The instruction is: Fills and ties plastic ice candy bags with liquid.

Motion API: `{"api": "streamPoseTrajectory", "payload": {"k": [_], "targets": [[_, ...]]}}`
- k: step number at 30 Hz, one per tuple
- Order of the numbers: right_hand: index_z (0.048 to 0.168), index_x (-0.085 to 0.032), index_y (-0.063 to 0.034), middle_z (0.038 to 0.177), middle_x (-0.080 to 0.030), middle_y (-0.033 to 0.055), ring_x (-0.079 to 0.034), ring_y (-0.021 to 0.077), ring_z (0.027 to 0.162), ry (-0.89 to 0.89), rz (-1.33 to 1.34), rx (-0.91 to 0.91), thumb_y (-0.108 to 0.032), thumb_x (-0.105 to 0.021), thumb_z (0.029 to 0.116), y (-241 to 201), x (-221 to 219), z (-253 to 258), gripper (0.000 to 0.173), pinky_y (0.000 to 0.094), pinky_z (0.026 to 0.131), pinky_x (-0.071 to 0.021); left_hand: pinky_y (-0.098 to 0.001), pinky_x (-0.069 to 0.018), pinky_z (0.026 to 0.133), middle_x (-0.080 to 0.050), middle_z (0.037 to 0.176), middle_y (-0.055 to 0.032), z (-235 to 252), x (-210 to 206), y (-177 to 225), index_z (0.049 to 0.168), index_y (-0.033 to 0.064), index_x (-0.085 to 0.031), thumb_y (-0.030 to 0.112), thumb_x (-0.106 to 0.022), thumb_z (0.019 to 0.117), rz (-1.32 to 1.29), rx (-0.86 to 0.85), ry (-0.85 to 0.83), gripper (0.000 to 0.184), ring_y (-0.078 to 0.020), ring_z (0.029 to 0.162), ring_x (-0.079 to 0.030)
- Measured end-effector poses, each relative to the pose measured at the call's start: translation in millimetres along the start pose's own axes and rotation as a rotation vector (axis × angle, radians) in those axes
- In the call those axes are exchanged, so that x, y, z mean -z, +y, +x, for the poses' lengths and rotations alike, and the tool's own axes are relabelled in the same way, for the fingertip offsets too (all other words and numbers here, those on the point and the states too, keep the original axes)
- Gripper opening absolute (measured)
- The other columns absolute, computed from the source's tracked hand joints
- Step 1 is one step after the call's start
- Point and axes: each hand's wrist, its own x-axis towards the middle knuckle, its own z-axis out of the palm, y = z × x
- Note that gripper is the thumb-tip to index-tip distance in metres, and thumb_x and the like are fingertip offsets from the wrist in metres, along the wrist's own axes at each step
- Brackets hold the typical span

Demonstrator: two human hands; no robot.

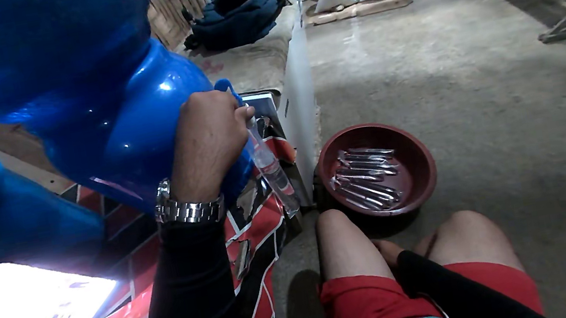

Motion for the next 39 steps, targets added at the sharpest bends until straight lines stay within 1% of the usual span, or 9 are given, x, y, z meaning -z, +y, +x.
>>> {"api": "streamPoseTrajectory", "payload": {"k": [4, 9, 15, 24, 30, 33, 35, 36, 39], "targets": [[0.136, -0.064, -0.0046, 0.13, -0.067, 0.0229, -0.062, 0.0394, 0.125, 0.013, -0.035, -0.023, -0.032, -0.064, 0.0989, -4.3, 3.3, 0.4, 0.046, 0.0607, 0.109, -0.045, -0.0542, -0.0515, 0.068, -0.064, 0.076, -0.0129, -0.2, 0.6, 0.7, 0.077, 0.0053, -0.066, 0.033, -0.063, 0.1025, 0.008, 0.001, -0.009, 0.038, -0.0308, 0.076, -0.065], [0.137, -0.063, -0.0044, 0.132, -0.066, 0.0222, -0.061, 0.0397, 0.127, 0.004, -0.083, -0.02, -0.031, -0.062, 0.101, -4.6, 4.6, 5.0, 0.044, 0.061, 0.11, -0.044, -0.0533, -0.0508, 0.067, -0.063, 0.074, -0.0114, 0.0, 0.4, 1.0, 0.075, 0.0068, -0.065, 0.033, -0.063, 0.1022, 0.009, 0.011, -0.008, 0.037, -0.0294, 0.075, -0.065], [0.135, -0.066, -0.0179, 0.129, -0.07, 0.0132, -0.065, 0.0324, 0.123, 0.033, -0.104, -0.032, -0.04, -0.064, 0.0964, 12.7, -0.6, 21.1, 0.045, 0.0604, 0.107, -0.0481, -0.0541, -0.0512, 0.068, -0.063, 0.075, -0.0126, 0.3, 0.7, 0.7, 0.077, 0.0057, -0.065, 0.033, -0.063, 0.1022, 0.003, 0.015, -0.017, 0.038, -0.0307, 0.076, -0.065], [0.138, -0.064, -0.0197, 0.132, -0.069, 0.0117, -0.063, 0.0304, 0.127, 0.016, -0.074, -0.024, -0.042, -0.066, 0.0953, 3.3, 4.6, 7.8, 0.049, 0.0582, 0.11, -0.0468, -0.0556, -0.0515, 0.071, -0.065, 0.078, -0.0137, 0.7, 1.3, 1.3, 0.077, 0.0057, -0.067, 0.035, -0.064, 0.1017, 0.011, 0.028, -0.025, 0.039, -0.032, 0.08, -0.066], [0.138, -0.064, -0.0157, 0.134, -0.067, 0.0136, -0.061, 0.0309, 0.129, -0.014, -0.055, -0.043, -0.04, -0.062, 0.099, -10.5, 13.9, -7.1, 0.046, 0.0567, 0.111, -0.045, -0.0542, -0.0502, 0.069, -0.064, 0.075, -0.0124, -0.1, 2.5, 2.9, 0.074, 0.0062, -0.065, 0.033, -0.064, 0.1019, 0.009, 0.027, -0.023, 0.039, -0.0308, 0.077, -0.064], [0.131, -0.067, -0.01, 0.127, -0.069, 0.0167, -0.065, 0.0323, 0.122, 0.171, 0.133, -0.075, -0.037, -0.057, 0.1028, 1.2, 16.5, 11.3, 0.041, 0.0562, 0.107, -0.049, -0.0576, -0.0514, 0.071, -0.066, 0.078, -0.0146, -0.1, 3.4, 3.1, 0.077, 0.005, -0.068, 0.032, -0.064, 0.1018, -0.019, 0.021, -0.031, 0.036, -0.0329, 0.079, -0.066], [0.128, -0.067, -0.0041, 0.122, -0.069, 0.0221, -0.067, 0.0367, 0.115, 0.351, 0.348, -0.045, -0.031, -0.053, 0.1061, -19.5, 34.1, 0.9, 0.037, 0.0589, 0.1, -0.0517, -0.0596, -0.0515, 0.073, -0.067, 0.08, -0.0163, -0.4, 4.2, 3.3, 0.08, 0.0038, -0.069, 0.03, -0.065, 0.1016, -0.037, 0.018, -0.03, 0.035, -0.0347, 0.082, -0.067], [0.127, -0.068, -0.0034, 0.123, -0.069, 0.0223, -0.066, 0.0364, 0.116, 0.43, 0.406, -0.001, -0.03, -0.052, 0.1072, -44.1, 48.3, -14.6, 0.037, 0.0585, 0.103, -0.0498, -0.0597, -0.0515, 0.074, -0.067, 0.08, -0.0161, 0.1, 4.3, 2.9, 0.08, 0.004, -0.069, 0.031, -0.065, 0.1017, -0.034, 0.018, -0.032, 0.035, -0.0348, 0.082, -0.067], [0.123, -0.069, -0.004, 0.114, -0.072, 0.0151, -0.07, 0.0247, 0.105, 0.534, 0.567, 0.331, -0.031, -0.052, 0.1079, -137.7, 93.0, -60.2, 0.035, 0.0472, 0.096, -0.056, -0.0613, -0.0504, 0.073, -0.066, 0.079, -0.0173, 1.3, 3.5, 2.2, 0.078, 0.0037, -0.068, 0.031, -0.065, 0.102, -0.024, 0.011, -0.026, 0.036, -0.0368, 0.081, -0.066]]}}
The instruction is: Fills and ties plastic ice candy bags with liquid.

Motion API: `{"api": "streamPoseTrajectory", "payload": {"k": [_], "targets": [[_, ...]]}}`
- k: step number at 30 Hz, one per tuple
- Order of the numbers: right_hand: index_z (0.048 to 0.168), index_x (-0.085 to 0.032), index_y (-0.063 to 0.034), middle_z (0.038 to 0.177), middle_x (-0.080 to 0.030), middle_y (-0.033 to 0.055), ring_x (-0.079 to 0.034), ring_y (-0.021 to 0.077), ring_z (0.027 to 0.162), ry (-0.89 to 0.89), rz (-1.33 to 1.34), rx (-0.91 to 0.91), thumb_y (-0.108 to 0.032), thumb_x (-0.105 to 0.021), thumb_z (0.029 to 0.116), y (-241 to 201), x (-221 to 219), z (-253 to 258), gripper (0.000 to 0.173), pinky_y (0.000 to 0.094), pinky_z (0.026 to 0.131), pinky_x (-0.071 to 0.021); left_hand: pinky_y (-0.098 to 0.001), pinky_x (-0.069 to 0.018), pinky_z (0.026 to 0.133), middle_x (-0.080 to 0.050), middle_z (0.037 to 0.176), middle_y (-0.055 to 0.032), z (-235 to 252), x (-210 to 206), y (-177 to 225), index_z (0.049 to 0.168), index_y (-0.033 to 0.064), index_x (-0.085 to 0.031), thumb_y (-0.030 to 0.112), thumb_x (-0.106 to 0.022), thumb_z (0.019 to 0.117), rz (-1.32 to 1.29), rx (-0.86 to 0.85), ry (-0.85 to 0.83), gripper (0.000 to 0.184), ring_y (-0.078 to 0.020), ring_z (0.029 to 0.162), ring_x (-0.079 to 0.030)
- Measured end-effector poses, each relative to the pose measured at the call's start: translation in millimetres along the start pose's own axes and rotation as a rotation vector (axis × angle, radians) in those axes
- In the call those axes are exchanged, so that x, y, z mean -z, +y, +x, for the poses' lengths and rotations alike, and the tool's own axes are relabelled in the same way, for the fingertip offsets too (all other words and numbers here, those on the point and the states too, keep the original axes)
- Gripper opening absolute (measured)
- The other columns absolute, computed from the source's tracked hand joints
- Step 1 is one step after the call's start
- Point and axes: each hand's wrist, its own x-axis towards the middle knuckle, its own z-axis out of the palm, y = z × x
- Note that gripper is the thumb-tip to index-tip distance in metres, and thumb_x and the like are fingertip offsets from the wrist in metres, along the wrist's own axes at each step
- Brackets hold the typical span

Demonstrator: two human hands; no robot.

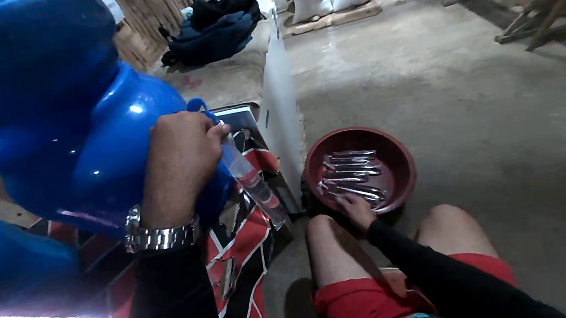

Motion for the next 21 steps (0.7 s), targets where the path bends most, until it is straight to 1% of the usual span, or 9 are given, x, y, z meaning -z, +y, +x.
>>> {"api": "streamPoseTrajectory", "payload": {"k": [1, 2, 5, 8, 11, 13, 18, 20, 21], "targets": [[0.123, -0.069, -0.0043, 0.113, -0.072, 0.0121, -0.07, 0.0205, 0.102, -0.048, 0.087, 0.12, -0.031, -0.051, 0.1079, -39.1, -4.5, 1.1, 0.035, 0.0427, 0.092, -0.0585, -0.0626, -0.0506, 0.073, -0.067, 0.08, -0.0183, -0.9, -1.0, -0.6, 0.079, 0.0032, -0.069, 0.031, -0.065, 0.102, 0.0, -0.004, 0.007, 0.036, -0.0381, 0.081, -0.067], [0.125, -0.069, -0.0046, 0.117, -0.072, 0.0106, -0.07, 0.0186, 0.105, -0.117, 0.16, 0.218, -0.032, -0.05, 0.1085, -79.1, -8.5, 0.8, 0.037, 0.0409, 0.094, -0.0585, -0.0632, -0.0508, 0.073, -0.068, 0.08, -0.0186, -3.0, -2.1, -1.1, 0.08, 0.0034, -0.07, 0.032, -0.064, 0.1021, -0.008, -0.007, 0.018, 0.036, -0.0389, 0.081, -0.067], [0.134, -0.065, -0.0059, 0.131, -0.068, 0.0105, -0.065, 0.0208, 0.119, -0.317, 0.288, 0.42, -0.039, -0.038, 0.1115, -195.8, -14.7, -21.6, 0.048, 0.0455, 0.102, -0.0532, -0.0645, -0.0494, 0.067, -0.066, 0.077, -0.0195, -9.9, -3.7, -2.8, 0.081, 0.0043, -0.071, 0.035, -0.064, 0.1026, -0.036, -0.005, 0.048, 0.038, -0.0411, 0.074, -0.065], [0.138, -0.06, -0.0022, 0.135, -0.065, 0.0137, -0.063, 0.0241, 0.122, -0.486, 0.339, 0.539, -0.047, -0.021, 0.1118, -269.4, -17.7, -38.9, 0.065, 0.0482, 0.102, -0.0514, -0.066, -0.0493, 0.065, -0.067, 0.076, -0.0191, -11.0, -3.5, -2.4, 0.081, 0.0059, -0.072, 0.038, -0.064, 0.1018, -0.046, 0.056, 0.037, 0.039, -0.0403, 0.071, -0.065], [0.136, -0.062, -0.0002, 0.136, -0.065, 0.0143, -0.06, 0.0235, 0.126, -0.574, 0.376, 0.565, -0.051, -0.015, 0.1114, -305.4, -18.5, -37.7, 0.074, 0.0478, 0.107, -0.0481, -0.0648, -0.0494, 0.063, -0.066, 0.073, -0.0171, -7.5, -3.0, -3.4, 0.079, 0.0067, -0.071, 0.036, -0.065, 0.1017, -0.033, 0.065, 0.031, 0.038, -0.0383, 0.068, -0.064], [0.128, -0.066, 0.0008, 0.129, -0.068, 0.0142, -0.063, 0.0209, 0.121, -0.576, 0.376, 0.572, -0.049, -0.015, 0.1123, -318.2, -17.1, -36.0, 0.073, 0.045, 0.104, -0.05, -0.0644, -0.0499, 0.064, -0.066, 0.073, -0.0159, -6.4, -3.2, -6.7, 0.08, 0.0071, -0.072, 0.034, -0.065, 0.1017, -0.025, 0.047, 0.032, 0.035, -0.0372, 0.069, -0.064], [0.118, -0.07, 0.0028, 0.119, -0.072, 0.0144, -0.067, 0.0212, 0.114, -0.527, 0.294, 0.54, -0.044, -0.022, 0.1135, -339.0, -7.9, -41.7, 0.067, 0.0463, 0.103, -0.0507, -0.0612, -0.0516, 0.065, -0.069, 0.078, -0.0122, -7.0, -2.3, -14.6, 0.081, 0.0087, -0.073, 0.031, -0.066, 0.1019, -0.066, -0.013, 0.021, 0.031, -0.0322, 0.071, -0.066], [0.113, -0.072, 0.0013, 0.114, -0.074, 0.0136, -0.068, 0.0207, 0.108, -0.491, 0.215, 0.534, -0.044, -0.027, 0.1133, -349.8, -7.0, -39.3, 0.064, 0.0474, 0.098, -0.052, -0.0616, -0.0533, 0.068, -0.07, 0.08, -0.0113, -6.8, -1.2, -18.0, 0.084, 0.0093, -0.073, 0.031, -0.067, 0.1014, -0.071, -0.03, 0.002, 0.028, -0.0313, 0.073, -0.067], [0.11, -0.073, 0.0008, 0.109, -0.074, 0.0132, -0.069, 0.0202, 0.102, -0.471, 0.167, 0.551, -0.043, -0.031, 0.1131, -354.8, -7.2, -36.7, 0.061, 0.0471, 0.093, -0.0534, -0.0617, -0.0538, 0.069, -0.07, 0.082, -0.011, -6.9, -0.7, -19.9, 0.085, 0.0097, -0.073, 0.029, -0.067, 0.1011, -0.078, -0.041, -0.005, 0.026, -0.0309, 0.074, -0.068]]}}
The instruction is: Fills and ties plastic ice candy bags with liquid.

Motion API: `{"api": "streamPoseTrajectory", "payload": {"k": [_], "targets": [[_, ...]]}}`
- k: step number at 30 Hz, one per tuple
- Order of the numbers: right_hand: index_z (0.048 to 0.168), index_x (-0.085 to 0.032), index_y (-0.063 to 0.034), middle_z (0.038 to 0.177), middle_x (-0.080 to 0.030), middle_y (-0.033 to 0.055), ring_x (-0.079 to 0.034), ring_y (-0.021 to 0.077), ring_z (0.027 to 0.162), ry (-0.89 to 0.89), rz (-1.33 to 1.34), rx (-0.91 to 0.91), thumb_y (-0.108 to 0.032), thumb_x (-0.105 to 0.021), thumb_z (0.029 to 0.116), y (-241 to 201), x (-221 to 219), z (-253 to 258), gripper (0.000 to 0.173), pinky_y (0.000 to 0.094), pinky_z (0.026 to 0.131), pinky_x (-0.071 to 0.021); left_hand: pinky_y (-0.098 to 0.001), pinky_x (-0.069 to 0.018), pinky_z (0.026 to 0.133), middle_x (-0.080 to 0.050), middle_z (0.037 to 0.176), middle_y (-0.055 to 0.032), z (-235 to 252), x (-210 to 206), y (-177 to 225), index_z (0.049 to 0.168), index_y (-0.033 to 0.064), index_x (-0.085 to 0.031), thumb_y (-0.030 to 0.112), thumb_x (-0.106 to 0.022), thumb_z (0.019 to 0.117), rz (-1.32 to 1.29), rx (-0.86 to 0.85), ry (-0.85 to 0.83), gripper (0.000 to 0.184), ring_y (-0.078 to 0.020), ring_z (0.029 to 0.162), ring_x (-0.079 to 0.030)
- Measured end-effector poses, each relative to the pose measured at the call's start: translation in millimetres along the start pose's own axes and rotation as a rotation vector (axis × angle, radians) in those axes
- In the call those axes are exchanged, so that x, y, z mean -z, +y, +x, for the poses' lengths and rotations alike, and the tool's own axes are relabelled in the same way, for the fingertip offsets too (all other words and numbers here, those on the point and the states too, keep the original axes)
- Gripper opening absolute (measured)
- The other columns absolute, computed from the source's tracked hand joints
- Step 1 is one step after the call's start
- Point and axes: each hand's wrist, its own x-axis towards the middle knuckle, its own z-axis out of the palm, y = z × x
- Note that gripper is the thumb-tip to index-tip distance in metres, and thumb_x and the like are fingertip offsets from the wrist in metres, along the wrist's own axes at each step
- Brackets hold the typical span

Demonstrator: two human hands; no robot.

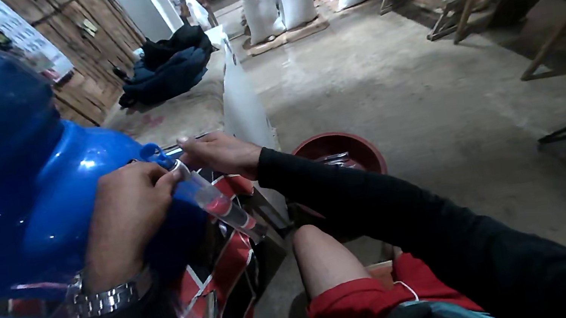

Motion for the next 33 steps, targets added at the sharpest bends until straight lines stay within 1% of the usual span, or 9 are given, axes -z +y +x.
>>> {"api": "streamPoseTrajectory", "payload": {"k": [2, 4, 6, 9, 12, 15, 19, 26, 33], "targets": [[0.109, -0.072, 0.0012, 0.1, -0.072, 0.0145, -0.068, 0.0223, 0.091, 0.007, -0.118, 0.067, -0.035, -0.041, 0.112, -4.6, 0.4, 9.2, 0.048, 0.0477, 0.085, -0.0548, -0.0631, -0.0538, 0.07, -0.071, 0.085, -0.0119, -0.5, 1.5, -2.6, 0.087, 0.009, -0.074, 0.022, -0.068, 0.1002, 0.0, -0.023, -0.012, 0.019, -0.0321, 0.077, -0.068], [0.134, -0.062, -0.0012, 0.116, -0.071, 0.0181, -0.071, 0.0266, 0.099, -0.032, -0.275, 0.142, -0.028, -0.052, 0.1088, -12.7, 2.3, 16.2, 0.038, 0.0495, 0.091, -0.0574, -0.063, -0.0538, 0.07, -0.07, 0.086, -0.0127, -0.8, 2.5, -3.8, 0.088, 0.0078, -0.073, 0.016, -0.068, 0.0993, 0.008, -0.047, -0.009, 0.015, -0.032, 0.077, -0.068], [0.154, -0.044, -0.0078, 0.131, -0.066, 0.0191, -0.07, 0.0299, 0.107, -0.072, -0.454, 0.178, -0.024, -0.059, 0.1055, -27.0, 2.7, 18.1, 0.053, 0.0526, 0.095, -0.056, -0.0622, -0.0538, 0.069, -0.07, 0.086, -0.0123, -0.9, 2.4, -4.3, 0.087, 0.0079, -0.073, 0.016, -0.068, 0.099, 0.013, -0.056, -0.004, 0.015, -0.0312, 0.077, -0.068], [0.164, -0.025, -0.0147, 0.145, -0.058, 0.0172, -0.067, 0.0306, 0.118, -0.163, -0.671, 0.241, -0.017, -0.063, 0.1033, -45.8, 4.2, 18.3, 0.072, 0.0526, 0.1, -0.0543, -0.0628, -0.0532, 0.069, -0.069, 0.086, -0.0136, -2.3, 1.3, -3.7, 0.085, 0.0069, -0.072, 0.013, -0.068, 0.0983, 0.019, -0.072, 0.008, 0.016, -0.033, 0.078, -0.067], [0.161, -0.035, -0.0196, 0.144, -0.06, 0.0138, -0.063, 0.0292, 0.124, -0.251, -0.763, 0.287, -0.013, -0.063, 0.1023, -53.6, 6.7, 23.9, 0.066, 0.0517, 0.104, -0.0514, -0.0623, -0.0534, 0.069, -0.07, 0.087, -0.0139, -4.0, 0.8, -2.7, 0.085, 0.0065, -0.073, 0.01, -0.066, 0.098, 0.023, -0.087, 0.024, 0.015, -0.0334, 0.078, -0.068], [0.152, -0.05, -0.0158, 0.145, -0.059, 0.0111, -0.061, 0.0268, 0.128, -0.303, -0.819, 0.325, -0.011, -0.06, 0.103, -54.5, 8.1, 30.2, 0.05, 0.049, 0.107, -0.0495, -0.0615, -0.0523, 0.067, -0.068, 0.084, -0.0143, -7.2, 0.3, -2.9, 0.084, 0.0065, -0.072, 0.013, -0.067, 0.0989, 0.024, -0.121, 0.043, 0.017, -0.0344, 0.076, -0.067], [0.148, -0.052, -0.014, 0.138, -0.064, 0.0121, -0.066, 0.0271, 0.119, -0.292, -0.827, 0.323, -0.008, -0.06, 0.1024, -53.0, 6.2, 28.6, 0.047, 0.0498, 0.101, -0.0539, -0.0621, -0.053, 0.071, -0.07, 0.086, -0.0159, -10.0, 2.1, 0.1, 0.088, 0.0058, -0.074, 0.014, -0.066, 0.1003, -0.004, -0.096, 0.02, 0.017, -0.0357, 0.079, -0.068], [0.147, -0.053, -0.0197, 0.124, -0.07, 0.0114, -0.071, 0.0299, 0.102, -0.187, -0.894, 0.31, -0.008, -0.06, 0.1004, -49.2, 0.1, 24.5, 0.049, 0.0553, 0.085, -0.0585, -0.056, -0.0533, 0.074, -0.068, 0.082, -0.0128, 1.6, 3.8, 3.9, 0.08, 0.0056, -0.071, 0.01, -0.069, 0.0963, -0.023, -0.078, 0.021, 0.017, -0.0299, 0.081, -0.067], [0.147, -0.054, -0.0213, 0.117, -0.072, 0.012, -0.072, 0.0299, 0.096, -0.162, -0.884, 0.339, -0.01, -0.058, 0.1025, -42.9, 1.5, 25.3, 0.046, 0.0565, 0.083, -0.0586, -0.0539, -0.055, 0.075, -0.067, 0.084, -0.0111, 4.0, 1.9, 3.4, 0.083, 0.0065, -0.073, 0.013, -0.07, 0.0965, -0.03, -0.048, -0.004, 0.015, -0.0277, 0.082, -0.067]]}}
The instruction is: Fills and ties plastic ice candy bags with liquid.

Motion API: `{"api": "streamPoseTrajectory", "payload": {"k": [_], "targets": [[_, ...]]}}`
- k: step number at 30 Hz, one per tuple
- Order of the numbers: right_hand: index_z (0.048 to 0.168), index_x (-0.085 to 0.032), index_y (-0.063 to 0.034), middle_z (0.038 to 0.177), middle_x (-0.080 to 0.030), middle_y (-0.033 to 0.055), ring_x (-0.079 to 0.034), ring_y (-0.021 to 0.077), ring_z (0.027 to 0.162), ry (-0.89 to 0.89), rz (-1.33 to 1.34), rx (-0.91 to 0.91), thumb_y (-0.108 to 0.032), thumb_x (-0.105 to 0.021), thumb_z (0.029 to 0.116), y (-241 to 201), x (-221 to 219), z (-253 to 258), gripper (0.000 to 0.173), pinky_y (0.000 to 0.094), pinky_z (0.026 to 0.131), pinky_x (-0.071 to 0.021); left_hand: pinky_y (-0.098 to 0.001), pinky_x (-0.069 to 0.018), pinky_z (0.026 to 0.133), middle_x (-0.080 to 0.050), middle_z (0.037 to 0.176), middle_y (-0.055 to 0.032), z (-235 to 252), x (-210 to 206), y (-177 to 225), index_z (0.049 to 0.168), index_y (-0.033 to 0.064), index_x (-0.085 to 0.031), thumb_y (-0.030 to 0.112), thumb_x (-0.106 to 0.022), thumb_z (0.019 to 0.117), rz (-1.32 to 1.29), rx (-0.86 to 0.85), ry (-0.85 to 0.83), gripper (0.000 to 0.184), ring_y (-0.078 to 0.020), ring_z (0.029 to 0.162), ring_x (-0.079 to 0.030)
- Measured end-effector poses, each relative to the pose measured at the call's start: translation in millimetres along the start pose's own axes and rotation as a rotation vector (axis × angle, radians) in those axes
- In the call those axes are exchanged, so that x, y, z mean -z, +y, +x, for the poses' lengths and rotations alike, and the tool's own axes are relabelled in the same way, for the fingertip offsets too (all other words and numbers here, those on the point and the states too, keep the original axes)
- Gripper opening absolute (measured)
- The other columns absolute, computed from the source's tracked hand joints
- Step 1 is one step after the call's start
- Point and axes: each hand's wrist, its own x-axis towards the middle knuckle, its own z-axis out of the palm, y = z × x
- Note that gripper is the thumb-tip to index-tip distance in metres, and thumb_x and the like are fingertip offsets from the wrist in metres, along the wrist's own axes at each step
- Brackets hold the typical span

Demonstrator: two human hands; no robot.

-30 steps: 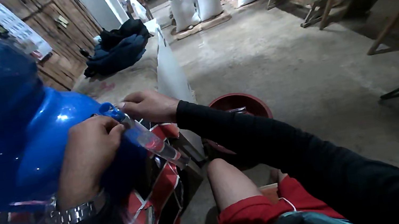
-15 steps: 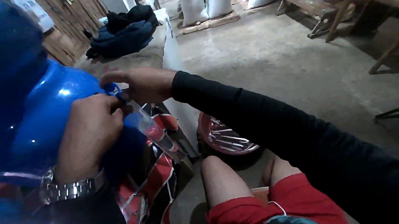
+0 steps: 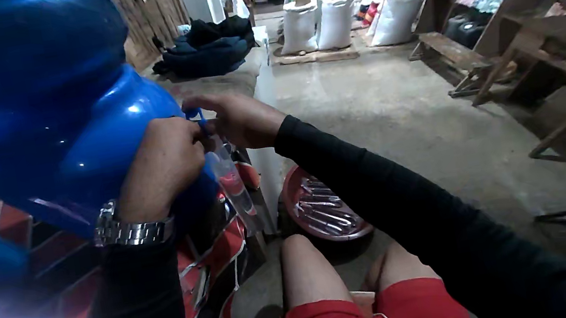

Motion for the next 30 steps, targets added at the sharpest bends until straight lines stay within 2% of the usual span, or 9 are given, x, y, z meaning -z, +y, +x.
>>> {"api": "streamPoseTrajectory", "payload": {"k": [3, 7, 10, 12, 14, 19, 23, 27, 30], "targets": [[0.147, -0.054, -0.0215, 0.116, -0.072, 0.0112, -0.072, 0.0291, 0.094, 0.013, -0.008, 0.016, -0.011, -0.059, 0.1021, 3.8, -2.1, 1.9, 0.046, 0.0562, 0.082, -0.0593, -0.0528, -0.0554, 0.075, -0.068, 0.085, -0.0101, -0.1, -0.6, -0.4, 0.083, 0.0076, -0.074, 0.012, -0.07, 0.0958, -0.008, 0.005, 0.008, 0.014, -0.0266, 0.082, -0.067], [0.147, -0.053, -0.0212, 0.116, -0.073, 0.0118, -0.073, 0.0301, 0.09, 0.005, -0.002, 0.017, -0.012, -0.057, 0.1033, 3.7, -2.7, 0.7, 0.045, 0.0564, 0.08, -0.0595, -0.0516, -0.0551, 0.074, -0.067, 0.085, -0.009, 0.1, -1.8, -0.7, 0.082, 0.0084, -0.073, 0.018, -0.07, 0.0973, -0.01, 0.019, 0.002, 0.018, -0.0258, 0.082, -0.066], [0.147, -0.053, -0.0218, 0.112, -0.073, 0.0132, -0.072, 0.0303, 0.086, 0.0, 0.014, 0.005, -0.012, -0.057, 0.1035, 3.4, -2.8, 0.4, 0.045, 0.0563, 0.078, -0.0593, -0.0519, -0.0549, 0.074, -0.066, 0.083, -0.0097, -0.8, -1.7, 1.5, 0.08, 0.0073, -0.073, 0.014, -0.07, 0.0964, -0.009, 0.019, 0.013, 0.017, -0.0263, 0.081, -0.066], [0.148, -0.053, -0.0237, 0.112, -0.073, 0.0127, -0.072, 0.031, 0.088, 0.004, 0.006, -0.012, -0.013, -0.057, 0.1041, 2.8, -3.0, 0.1, 0.045, 0.0575, 0.078, -0.0589, -0.0523, -0.0549, 0.074, -0.066, 0.083, -0.0099, -0.7, -3.4, 2.4, 0.08, 0.0074, -0.072, 0.013, -0.07, 0.0963, 0.0, 0.021, 0.02, 0.018, -0.0268, 0.081, -0.066], [0.148, -0.052, -0.0273, 0.114, -0.073, 0.0117, -0.072, 0.032, 0.093, 0.004, -0.013, -0.044, -0.016, -0.056, 0.1046, 0.9, -3.0, -0.4, 0.046, 0.0594, 0.08, -0.0583, -0.0535, -0.0552, 0.075, -0.067, 0.086, -0.0107, -0.2, -5.9, 2.5, 0.081, 0.0075, -0.073, 0.012, -0.07, 0.0953, 0.017, 0.036, 0.024, 0.016, -0.0282, 0.083, -0.066], [0.149, -0.05, -0.0292, 0.105, -0.074, 0.0119, -0.072, 0.0327, 0.087, 0.009, -0.03, -0.06, -0.018, -0.056, 0.1056, -2.4, -2.5, -3.8, 0.045, 0.059, 0.076, -0.0585, -0.0572, -0.0554, 0.079, -0.069, 0.095, -0.0128, -1.3, -7.8, 7.8, 0.085, 0.007, -0.075, 0.01, -0.069, 0.0945, 0.091, 0.085, 0.033, 0.012, -0.0328, 0.09, -0.068], [0.149, -0.05, -0.0299, 0.105, -0.074, 0.0124, -0.072, 0.0336, 0.088, 0.008, -0.037, -0.066, -0.019, -0.056, 0.1055, -1.8, -3.1, -3.0, 0.046, 0.0599, 0.076, -0.0583, -0.0579, -0.0556, 0.079, -0.066, 0.107, -0.0135, -3.4, -6.5, 12.5, 0.089, 0.0077, -0.077, 0.01, -0.068, 0.0939, 0.112, 0.114, 0.056, 0.011, -0.0337, 0.094, -0.066], [0.15, -0.05, -0.0291, 0.108, -0.074, 0.0127, -0.073, 0.0334, 0.091, 0.016, 0.002, -0.068, -0.017, -0.057, 0.1052, -1.1, -4.5, -3.9, 0.047, 0.0603, 0.078, -0.0586, -0.0573, -0.0553, 0.077, -0.066, 0.105, -0.0147, -5.2, -5.7, 13.2, 0.089, 0.006, -0.077, 0.007, -0.067, 0.0934, 0.117, 0.105, 0.076, 0.011, -0.0344, 0.093, -0.066], [0.148, -0.051, -0.0299, 0.106, -0.074, 0.0121, -0.073, 0.0325, 0.088, 0.051, 0.015, -0.087, -0.019, -0.059, 0.1047, -3.1, -7.0, -6.7, 0.046, 0.0595, 0.077, -0.059, -0.0569, -0.0558, 0.078, -0.065, 0.103, -0.0162, -4.5, -7.1, 10.1, 0.087, 0.0036, -0.076, 0.005, -0.067, 0.0918, 0.092, 0.09, 0.08, 0.01, -0.0347, 0.092, -0.066]]}}
